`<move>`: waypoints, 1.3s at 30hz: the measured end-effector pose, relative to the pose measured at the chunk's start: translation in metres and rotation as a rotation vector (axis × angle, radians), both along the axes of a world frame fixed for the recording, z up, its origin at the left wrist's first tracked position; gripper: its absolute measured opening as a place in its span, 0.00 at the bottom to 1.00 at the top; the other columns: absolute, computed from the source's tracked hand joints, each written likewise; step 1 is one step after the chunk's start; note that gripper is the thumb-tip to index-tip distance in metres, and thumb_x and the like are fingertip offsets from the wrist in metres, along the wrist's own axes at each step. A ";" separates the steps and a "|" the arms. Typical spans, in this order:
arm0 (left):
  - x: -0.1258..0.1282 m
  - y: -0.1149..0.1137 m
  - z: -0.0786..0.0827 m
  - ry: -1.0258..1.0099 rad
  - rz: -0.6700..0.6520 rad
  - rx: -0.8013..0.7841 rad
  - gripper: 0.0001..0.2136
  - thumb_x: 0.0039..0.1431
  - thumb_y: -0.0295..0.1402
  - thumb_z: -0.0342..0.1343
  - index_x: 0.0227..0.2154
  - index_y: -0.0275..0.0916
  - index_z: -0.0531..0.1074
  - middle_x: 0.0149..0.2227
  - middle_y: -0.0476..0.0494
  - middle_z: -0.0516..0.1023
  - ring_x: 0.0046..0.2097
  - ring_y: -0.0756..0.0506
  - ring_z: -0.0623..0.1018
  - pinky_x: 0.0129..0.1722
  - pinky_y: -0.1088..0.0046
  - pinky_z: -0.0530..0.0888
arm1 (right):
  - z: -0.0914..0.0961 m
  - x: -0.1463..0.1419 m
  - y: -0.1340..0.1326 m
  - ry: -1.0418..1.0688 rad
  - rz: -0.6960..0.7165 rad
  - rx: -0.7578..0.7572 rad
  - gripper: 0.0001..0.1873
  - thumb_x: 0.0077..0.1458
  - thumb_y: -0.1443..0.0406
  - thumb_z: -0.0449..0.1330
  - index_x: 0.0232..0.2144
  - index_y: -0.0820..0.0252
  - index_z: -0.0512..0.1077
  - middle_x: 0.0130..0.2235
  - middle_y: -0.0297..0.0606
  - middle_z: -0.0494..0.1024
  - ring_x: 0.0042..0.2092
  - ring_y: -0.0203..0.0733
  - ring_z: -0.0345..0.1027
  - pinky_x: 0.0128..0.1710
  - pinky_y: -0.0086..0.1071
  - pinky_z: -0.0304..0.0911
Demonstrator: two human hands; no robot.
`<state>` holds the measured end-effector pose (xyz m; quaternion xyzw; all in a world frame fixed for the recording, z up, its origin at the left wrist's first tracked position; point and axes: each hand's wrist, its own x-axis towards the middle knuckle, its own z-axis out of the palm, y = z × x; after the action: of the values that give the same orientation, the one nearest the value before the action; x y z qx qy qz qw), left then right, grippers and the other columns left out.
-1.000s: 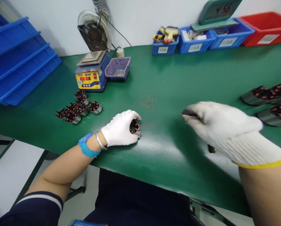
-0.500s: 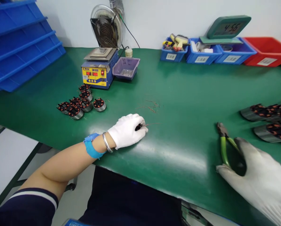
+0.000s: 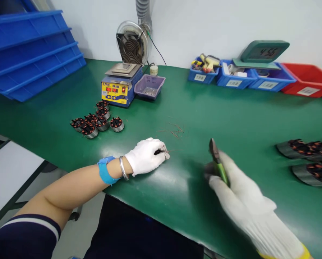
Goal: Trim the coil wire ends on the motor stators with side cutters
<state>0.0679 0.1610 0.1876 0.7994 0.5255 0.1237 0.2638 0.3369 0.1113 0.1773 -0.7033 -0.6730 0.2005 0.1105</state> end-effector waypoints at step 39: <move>0.001 -0.003 0.005 0.106 -0.085 0.029 0.10 0.67 0.35 0.50 0.43 0.44 0.76 0.43 0.46 0.79 0.48 0.39 0.75 0.48 0.62 0.74 | 0.008 -0.044 0.005 0.518 0.151 -0.670 0.49 0.56 0.43 0.56 0.73 0.55 0.50 0.28 0.38 0.77 0.31 0.50 0.73 0.28 0.39 0.70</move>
<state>0.0691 0.1583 0.1928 0.8302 0.5022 0.0775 0.2292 0.2928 0.1167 0.1853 -0.5758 -0.5702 0.5854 0.0263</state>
